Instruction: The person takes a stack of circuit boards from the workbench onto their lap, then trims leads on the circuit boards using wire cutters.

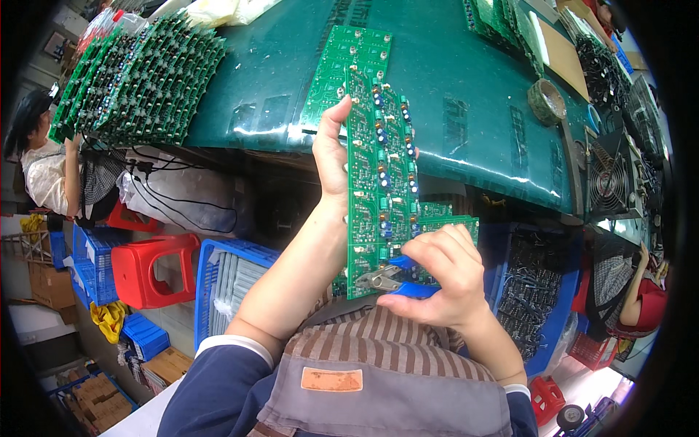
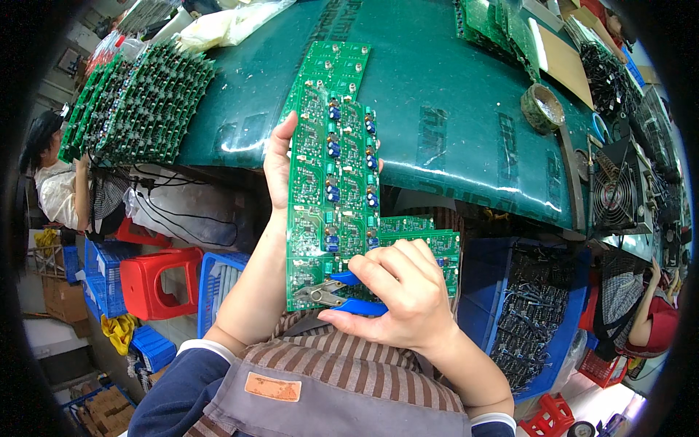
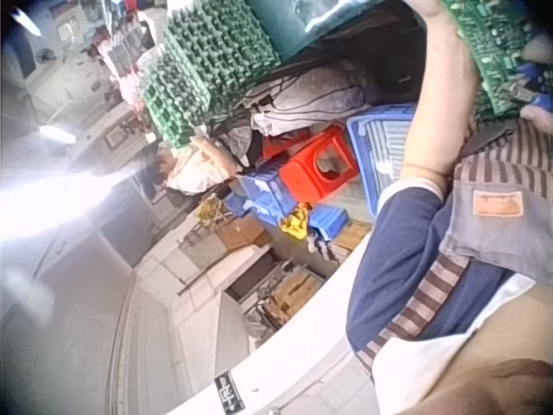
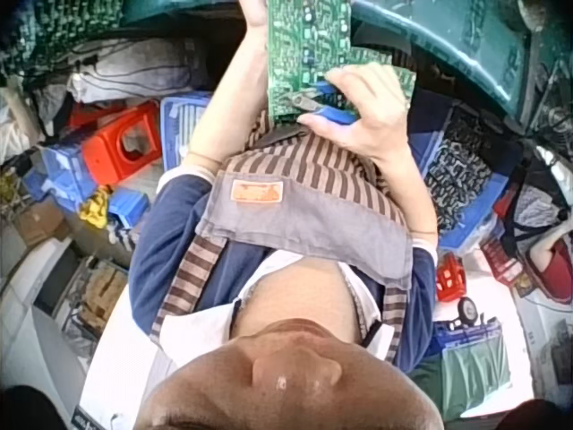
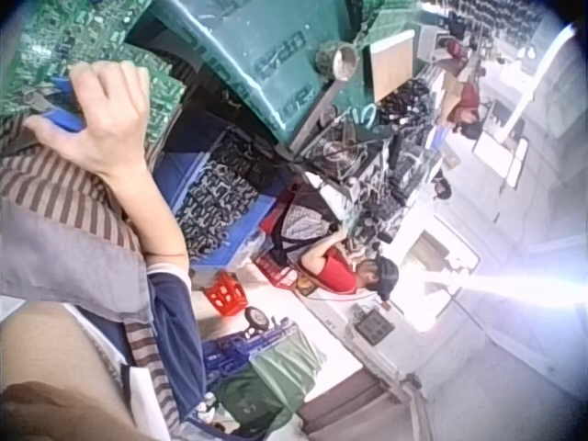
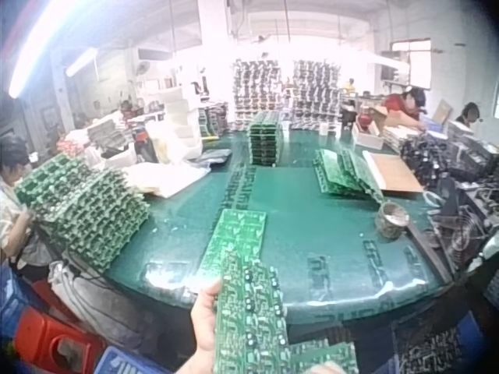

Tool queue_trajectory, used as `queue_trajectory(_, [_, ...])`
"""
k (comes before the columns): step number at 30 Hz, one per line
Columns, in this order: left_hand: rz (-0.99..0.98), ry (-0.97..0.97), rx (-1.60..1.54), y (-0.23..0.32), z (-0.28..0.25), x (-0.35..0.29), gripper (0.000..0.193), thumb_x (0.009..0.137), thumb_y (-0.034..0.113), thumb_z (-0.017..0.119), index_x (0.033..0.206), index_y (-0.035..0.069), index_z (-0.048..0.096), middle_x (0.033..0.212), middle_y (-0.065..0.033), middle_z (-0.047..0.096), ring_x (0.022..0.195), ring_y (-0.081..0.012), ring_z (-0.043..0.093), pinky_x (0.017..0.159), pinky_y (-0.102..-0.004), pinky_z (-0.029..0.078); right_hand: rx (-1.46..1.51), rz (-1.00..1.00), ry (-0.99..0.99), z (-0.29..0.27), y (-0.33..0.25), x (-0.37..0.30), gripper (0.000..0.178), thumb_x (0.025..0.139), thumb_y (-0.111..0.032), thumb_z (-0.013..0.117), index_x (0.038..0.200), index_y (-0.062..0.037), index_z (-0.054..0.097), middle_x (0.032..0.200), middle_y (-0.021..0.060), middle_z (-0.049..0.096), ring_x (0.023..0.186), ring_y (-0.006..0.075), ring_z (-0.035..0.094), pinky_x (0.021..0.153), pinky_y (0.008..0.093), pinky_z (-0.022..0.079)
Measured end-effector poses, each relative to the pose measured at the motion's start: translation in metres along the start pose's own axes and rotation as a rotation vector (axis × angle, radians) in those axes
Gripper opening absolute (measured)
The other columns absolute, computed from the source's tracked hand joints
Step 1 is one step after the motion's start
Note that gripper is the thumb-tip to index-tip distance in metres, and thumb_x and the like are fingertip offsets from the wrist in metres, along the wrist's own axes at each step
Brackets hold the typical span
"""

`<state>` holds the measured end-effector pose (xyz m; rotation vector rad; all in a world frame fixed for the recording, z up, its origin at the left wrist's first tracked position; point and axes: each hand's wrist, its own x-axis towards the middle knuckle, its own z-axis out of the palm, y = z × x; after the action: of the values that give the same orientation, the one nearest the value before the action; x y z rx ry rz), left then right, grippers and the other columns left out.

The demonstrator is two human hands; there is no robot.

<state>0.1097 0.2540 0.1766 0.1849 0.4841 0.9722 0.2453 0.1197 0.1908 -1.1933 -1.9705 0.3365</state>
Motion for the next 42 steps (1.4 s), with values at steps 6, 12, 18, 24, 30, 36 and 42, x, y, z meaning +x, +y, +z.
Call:
queue_trajectory(6, [-0.027,-0.019,-0.002,0.000,-0.006,0.001,0.051,0.088,0.053,0.053,0.101,0.006,0.069,0.081,-0.0130,0.071,0.067,-0.0245,0.069,0.061,-0.0364,0.057,0.030,0.014,-0.005,0.002,0.000,-0.005,0.049,0.061,-0.043,0.091,0.086,-0.0057,0.069,0.075,0.0056,0.065,0.065,0.0239,0.062,0.061,0.0342,0.048])
queue_trajectory(12, [-0.022,-0.008,-0.004,-0.001,-0.001,-0.004,0.051,0.088,0.053,0.054,0.102,0.007,0.069,0.083,-0.0122,0.071,0.068,-0.0237,0.069,0.062,-0.0359,0.057,-0.040,0.031,0.055,-0.001,0.010,0.003,0.052,0.062,-0.039,0.090,0.093,-0.0036,0.068,0.084,0.0083,0.066,0.074,0.0261,0.063,0.069,0.0368,0.047])
queue_trajectory(18, [-0.034,-0.009,-0.030,-0.014,0.003,-0.009,0.047,0.091,0.049,0.054,0.106,0.008,0.068,0.085,-0.0109,0.071,0.070,-0.0223,0.070,0.063,-0.0351,0.059,-0.092,0.046,0.049,0.000,0.017,0.012,0.055,0.064,-0.040,0.089,0.098,-0.0032,0.066,0.089,0.0089,0.065,0.080,0.0278,0.060,0.074,0.0379,0.044])
queue_trajectory(24, [-0.043,-0.023,-0.070,-0.015,0.002,-0.007,0.045,0.092,0.048,0.053,0.110,0.009,0.067,0.088,-0.0107,0.072,0.071,-0.0225,0.070,0.064,-0.0365,0.060,-0.045,0.078,0.044,0.002,0.016,0.009,0.053,0.064,-0.041,0.090,0.095,-0.0036,0.068,0.085,0.0087,0.068,0.076,0.0273,0.066,0.069,0.0375,0.050])
queue_trajectory(30, [-0.044,-0.024,-0.076,-0.015,0.003,-0.007,0.046,0.092,0.048,0.053,0.110,0.009,0.067,0.088,-0.0109,0.072,0.071,-0.0232,0.070,0.065,-0.0373,0.060,-0.063,0.054,0.066,0.003,0.019,0.006,0.054,0.063,-0.041,0.091,0.094,-0.0033,0.068,0.085,0.0087,0.068,0.075,0.0271,0.066,0.068,0.0371,0.049])
queue_trajectory(36, [-0.056,-0.016,-0.070,-0.017,0.001,-0.006,0.048,0.092,0.049,0.053,0.108,0.007,0.068,0.086,-0.0120,0.072,0.070,-0.0235,0.070,0.063,-0.0366,0.059,-0.076,0.030,0.057,0.002,0.019,0.012,0.055,0.062,-0.041,0.091,0.094,-0.0028,0.067,0.089,0.0088,0.067,0.076,0.0268,0.060,0.070,0.0369,0.045])
queue_trajectory(42, [-0.109,-0.130,-0.120,-0.016,-0.006,-0.004,0.051,0.094,0.048,0.051,0.119,0.006,0.063,0.100,-0.0151,0.070,0.081,-0.0290,0.071,0.073,-0.0443,0.059,-0.059,0.039,0.047,0.001,0.018,0.012,0.054,0.063,-0.042,0.090,0.092,-0.0031,0.067,0.085,0.0092,0.068,0.073,0.0268,0.065,0.067,0.0366,0.049])
